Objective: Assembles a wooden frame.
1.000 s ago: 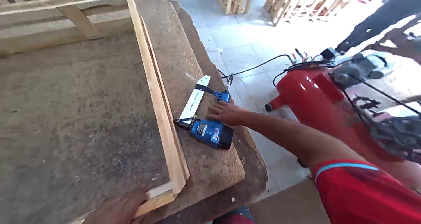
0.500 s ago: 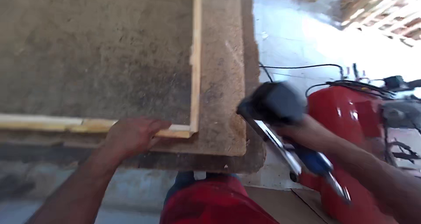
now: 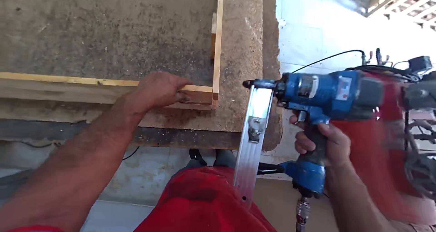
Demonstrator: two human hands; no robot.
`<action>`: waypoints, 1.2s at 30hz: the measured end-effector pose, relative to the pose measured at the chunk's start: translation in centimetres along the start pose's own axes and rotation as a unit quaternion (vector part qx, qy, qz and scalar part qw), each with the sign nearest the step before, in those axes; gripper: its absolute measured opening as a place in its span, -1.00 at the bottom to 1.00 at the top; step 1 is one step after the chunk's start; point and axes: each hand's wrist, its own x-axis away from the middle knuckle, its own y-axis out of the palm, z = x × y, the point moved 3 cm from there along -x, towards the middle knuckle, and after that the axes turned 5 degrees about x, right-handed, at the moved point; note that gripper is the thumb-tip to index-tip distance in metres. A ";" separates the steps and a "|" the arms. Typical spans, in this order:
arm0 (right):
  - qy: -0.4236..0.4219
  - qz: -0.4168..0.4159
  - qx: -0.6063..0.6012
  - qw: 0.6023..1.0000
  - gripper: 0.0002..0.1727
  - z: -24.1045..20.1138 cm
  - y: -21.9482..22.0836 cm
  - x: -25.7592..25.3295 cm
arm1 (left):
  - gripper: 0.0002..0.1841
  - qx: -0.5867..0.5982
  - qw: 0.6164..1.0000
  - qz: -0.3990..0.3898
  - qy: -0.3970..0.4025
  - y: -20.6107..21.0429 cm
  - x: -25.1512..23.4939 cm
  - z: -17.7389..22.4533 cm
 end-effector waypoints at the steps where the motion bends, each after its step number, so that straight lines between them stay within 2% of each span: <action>1: 0.005 -0.008 -0.020 1.000 -0.53 1.4 0.3 0.2 | -0.54 0.001 1.000 0.003 -0.004 -0.1 -0.1 0.0; 6: 0.005 -0.089 -0.086 0.992 -0.51 4.5 0.2 -1.2 | -0.57 -0.008 1.000 0.005 0.000 0.3 0.3 0.2; 15: 0.050 -0.112 -0.137 0.983 -0.54 5.5 0.0 -3.5 | -0.58 -0.008 1.000 0.002 -0.014 0.3 -0.1 0.2; 22: 0.076 -0.125 -0.115 0.983 -0.56 5.0 0.6 -4.1 | -0.61 -0.008 1.000 -0.005 -0.020 0.1 -0.1 0.5; 36: 0.069 -0.126 -0.106 0.984 -0.56 4.2 1.0 -4.3 | -0.63 -0.025 1.000 -0.001 -0.001 0.3 -0.3 0.3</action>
